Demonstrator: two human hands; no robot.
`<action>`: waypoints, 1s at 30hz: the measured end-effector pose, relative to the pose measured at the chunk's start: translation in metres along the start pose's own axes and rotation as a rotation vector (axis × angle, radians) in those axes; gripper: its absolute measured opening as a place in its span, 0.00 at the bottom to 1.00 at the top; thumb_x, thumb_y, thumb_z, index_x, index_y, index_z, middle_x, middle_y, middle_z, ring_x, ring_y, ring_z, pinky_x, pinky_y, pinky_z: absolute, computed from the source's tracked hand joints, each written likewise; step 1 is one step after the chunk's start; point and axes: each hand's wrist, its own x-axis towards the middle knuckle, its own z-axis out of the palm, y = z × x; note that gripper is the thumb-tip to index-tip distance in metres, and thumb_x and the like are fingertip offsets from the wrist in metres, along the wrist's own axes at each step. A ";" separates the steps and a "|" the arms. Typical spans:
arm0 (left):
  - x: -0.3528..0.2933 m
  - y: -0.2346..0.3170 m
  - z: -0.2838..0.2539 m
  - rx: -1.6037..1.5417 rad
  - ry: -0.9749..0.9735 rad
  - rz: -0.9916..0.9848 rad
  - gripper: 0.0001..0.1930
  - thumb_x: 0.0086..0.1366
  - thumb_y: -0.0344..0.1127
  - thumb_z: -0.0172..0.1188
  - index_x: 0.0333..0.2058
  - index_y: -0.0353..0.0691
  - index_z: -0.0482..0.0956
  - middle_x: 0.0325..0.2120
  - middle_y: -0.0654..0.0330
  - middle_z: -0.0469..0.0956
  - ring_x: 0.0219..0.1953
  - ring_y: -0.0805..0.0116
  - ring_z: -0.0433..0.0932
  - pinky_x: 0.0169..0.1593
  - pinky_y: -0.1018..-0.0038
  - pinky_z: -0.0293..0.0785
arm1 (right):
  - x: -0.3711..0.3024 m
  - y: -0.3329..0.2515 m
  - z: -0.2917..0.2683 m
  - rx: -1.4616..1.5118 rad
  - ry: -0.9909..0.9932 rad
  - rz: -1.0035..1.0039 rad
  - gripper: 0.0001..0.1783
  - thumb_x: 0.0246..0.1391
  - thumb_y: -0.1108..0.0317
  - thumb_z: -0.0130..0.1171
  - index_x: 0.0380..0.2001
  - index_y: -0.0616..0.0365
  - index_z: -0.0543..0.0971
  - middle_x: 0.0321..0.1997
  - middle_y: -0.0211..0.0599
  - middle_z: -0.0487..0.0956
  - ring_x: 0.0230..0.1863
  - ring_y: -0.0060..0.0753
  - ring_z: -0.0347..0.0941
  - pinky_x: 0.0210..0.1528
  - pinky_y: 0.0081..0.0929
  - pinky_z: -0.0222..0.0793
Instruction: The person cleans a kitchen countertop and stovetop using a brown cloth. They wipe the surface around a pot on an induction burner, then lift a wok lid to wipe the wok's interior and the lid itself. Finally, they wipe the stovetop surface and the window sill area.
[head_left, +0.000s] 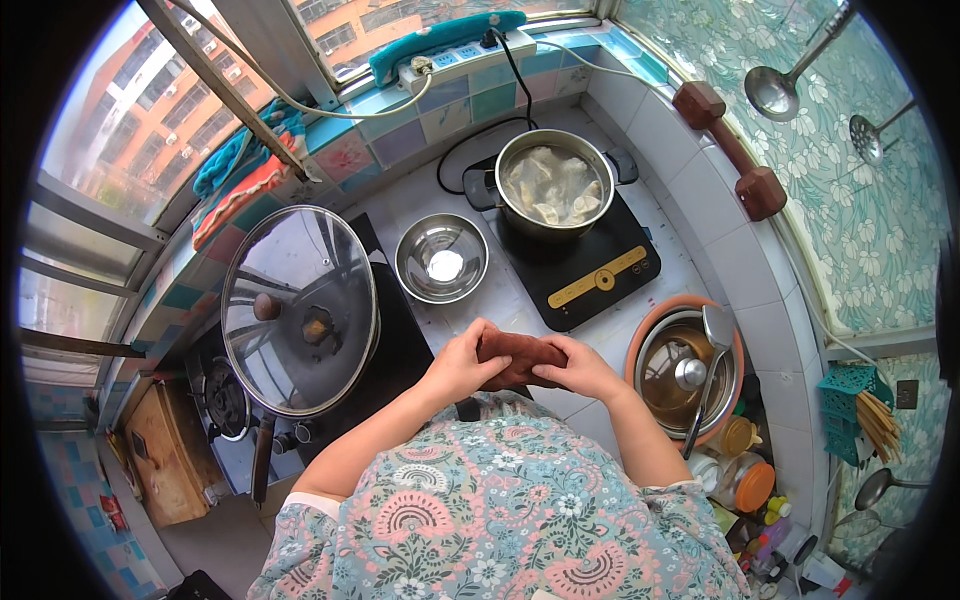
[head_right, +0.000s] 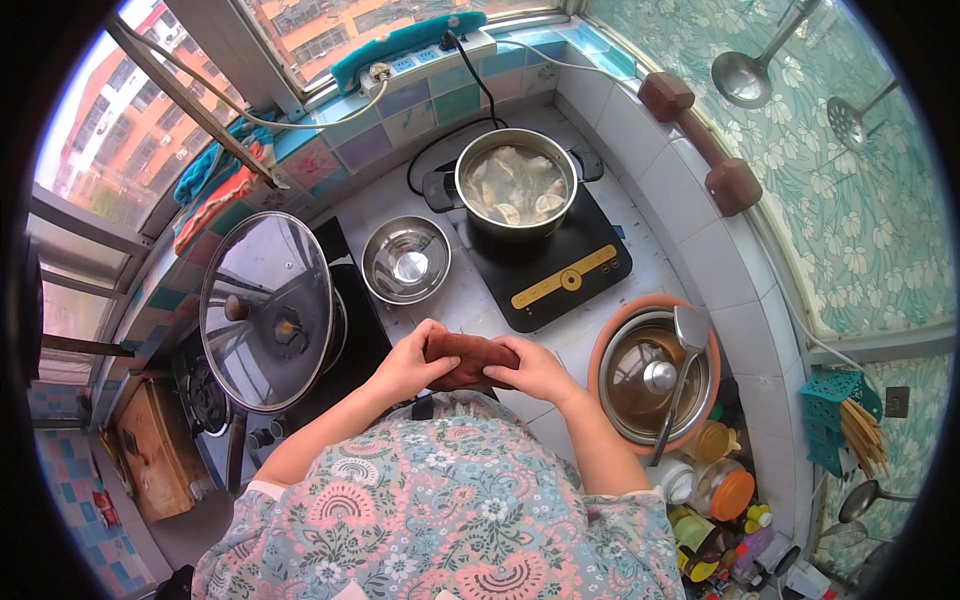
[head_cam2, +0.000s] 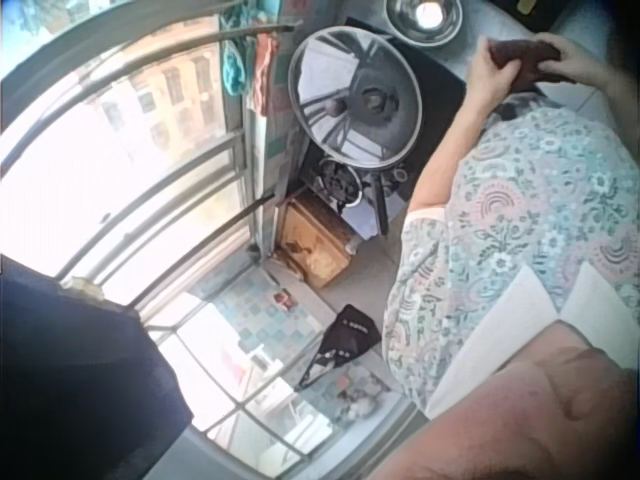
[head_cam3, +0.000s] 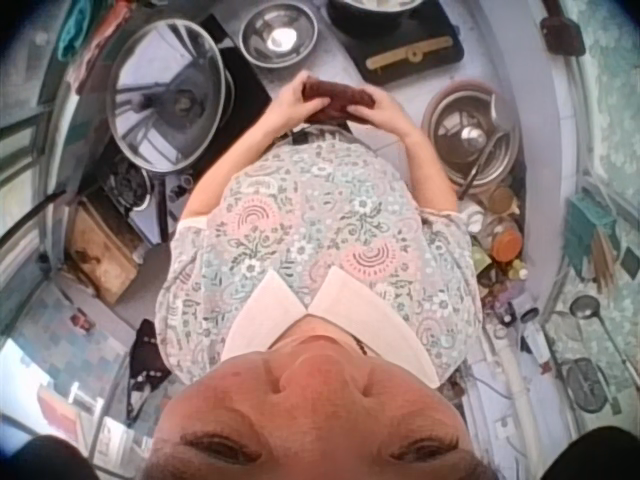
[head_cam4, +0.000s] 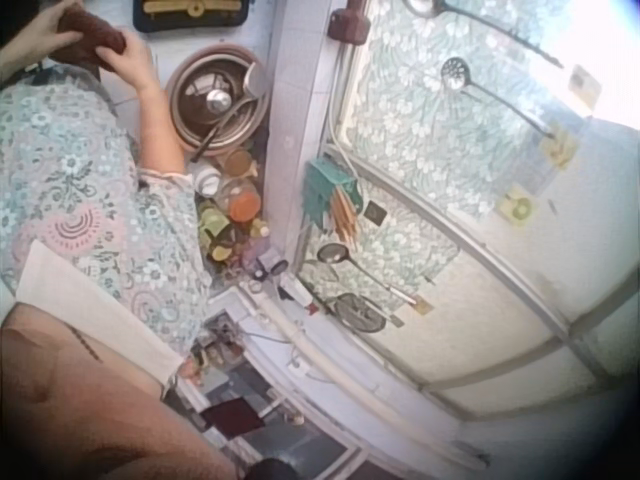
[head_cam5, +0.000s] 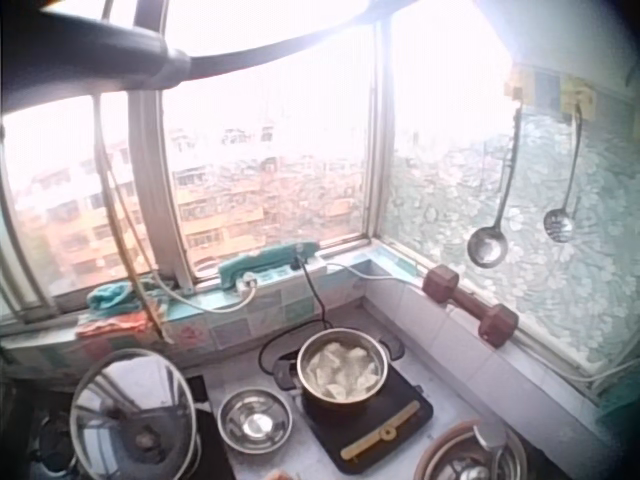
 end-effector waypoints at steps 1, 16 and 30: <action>0.000 -0.001 0.001 -0.036 0.015 -0.016 0.19 0.58 0.38 0.65 0.44 0.39 0.69 0.33 0.54 0.80 0.37 0.62 0.80 0.44 0.69 0.74 | 0.001 0.004 -0.006 -0.057 0.019 0.003 0.22 0.54 0.60 0.64 0.50 0.59 0.76 0.47 0.39 0.79 0.49 0.35 0.76 0.50 0.31 0.72; 0.008 -0.020 0.006 -0.741 0.206 -0.152 0.17 0.61 0.32 0.63 0.47 0.36 0.69 0.42 0.60 0.75 0.46 0.72 0.73 0.52 0.73 0.70 | 0.042 0.077 -0.105 -0.761 0.638 -0.262 0.14 0.50 0.71 0.60 0.42 0.54 0.79 0.42 0.34 0.78 0.48 0.43 0.71 0.54 0.41 0.64; 0.006 -0.024 0.009 -0.725 0.240 -0.186 0.20 0.63 0.34 0.62 0.50 0.34 0.68 0.45 0.57 0.74 0.48 0.71 0.73 0.54 0.72 0.70 | 0.059 0.120 -0.119 -0.998 0.698 -0.142 0.16 0.51 0.69 0.59 0.46 0.49 0.79 0.44 0.33 0.76 0.53 0.39 0.68 0.66 0.47 0.54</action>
